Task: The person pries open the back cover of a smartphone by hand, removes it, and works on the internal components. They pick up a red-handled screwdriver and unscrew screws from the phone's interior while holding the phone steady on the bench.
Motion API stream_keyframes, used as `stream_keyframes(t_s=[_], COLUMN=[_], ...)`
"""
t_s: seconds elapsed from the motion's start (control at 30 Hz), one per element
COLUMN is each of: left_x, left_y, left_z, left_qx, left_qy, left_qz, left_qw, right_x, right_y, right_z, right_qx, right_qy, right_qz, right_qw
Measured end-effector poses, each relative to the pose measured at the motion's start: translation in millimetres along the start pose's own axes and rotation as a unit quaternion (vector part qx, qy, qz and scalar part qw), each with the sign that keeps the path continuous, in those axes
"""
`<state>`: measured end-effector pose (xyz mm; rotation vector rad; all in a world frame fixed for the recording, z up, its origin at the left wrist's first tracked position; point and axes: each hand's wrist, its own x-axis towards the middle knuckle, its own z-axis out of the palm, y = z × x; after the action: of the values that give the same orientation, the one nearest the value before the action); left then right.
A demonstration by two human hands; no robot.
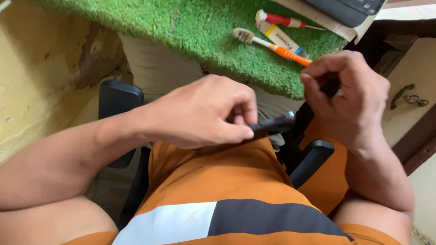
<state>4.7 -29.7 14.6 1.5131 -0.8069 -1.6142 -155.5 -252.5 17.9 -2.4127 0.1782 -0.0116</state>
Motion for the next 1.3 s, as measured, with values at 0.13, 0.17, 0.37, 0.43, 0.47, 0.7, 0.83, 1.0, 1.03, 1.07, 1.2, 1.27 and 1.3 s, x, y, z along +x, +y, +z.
stream_keyframes(t_s=[0.13, 0.17, 0.37, 0.43, 0.47, 0.7, 0.83, 1.0, 1.03, 1.07, 1.2, 1.27, 1.3], left_x=[-15.6, -19.7, -19.7, -16.4, -14.4, 5.8, 12.5, 19.5, 21.7, 25.0, 42.5, 50.2, 53.0], left_y=[-6.9, -11.0, -38.6, -41.5, -41.4, -29.9, -25.6, -19.4, -17.5, -15.4, -4.6, 1.8, 5.4], left_z=[-17.2, -19.1, -24.3, -25.9, -27.0, -21.7, -19.3, -12.4, -9.9, -7.5, 2.1, 7.1, 9.2], left_qx=[-0.060, -0.109, -0.348, -0.413, -0.450, -0.570, -0.565, -0.559, -0.557, -0.543, -0.493, -0.477, -0.468], left_qy=[0.073, 0.087, 0.137, 0.131, 0.113, 0.047, 0.058, 0.130, 0.152, 0.189, 0.287, 0.301, 0.304], left_qz=[0.047, 0.062, 0.074, 0.078, 0.083, 0.107, 0.109, 0.134, 0.149, 0.161, 0.209, 0.228, 0.236], left_qw=[0.994, 0.988, 0.925, 0.898, 0.882, 0.813, 0.816, 0.808, 0.802, 0.802, 0.794, 0.794, 0.796], right_x=[11.0, 13.3, 18.4, 14.0, 13.5, 6.4, 2.0, 3.4, 4.7, 5.6, 16.0, 23.0, 26.9], right_y=[18.6, 22.3, 25.5, 21.1, 21.0, 29.5, 35.4, 27.1, 22.2, 16.4, -5.6, -11.6, -13.2], right_z=[18.7, 23.3, 27.4, 23.7, 21.7, 8.3, -0.5, -10.2, -11.7, -13.6, -15.7, -15.8, -15.0], right_qx=[-0.115, -0.108, -0.147, -0.162, -0.161, -0.139, -0.135, -0.068, -0.050, 0.047, 0.425, 0.519, 0.527], right_qy=[0.008, 0.009, 0.043, 0.056, 0.067, 0.103, 0.101, 0.133, 0.145, 0.120, 0.011, -0.012, -0.007], right_qz=[-0.108, -0.112, -0.191, -0.181, -0.180, -0.141, -0.121, -0.085, -0.070, -0.047, 0.037, 0.093, 0.128], right_qw=[0.987, 0.988, 0.970, 0.968, 0.968, 0.975, 0.978, 0.985, 0.986, 0.991, 0.904, 0.849, 0.840])
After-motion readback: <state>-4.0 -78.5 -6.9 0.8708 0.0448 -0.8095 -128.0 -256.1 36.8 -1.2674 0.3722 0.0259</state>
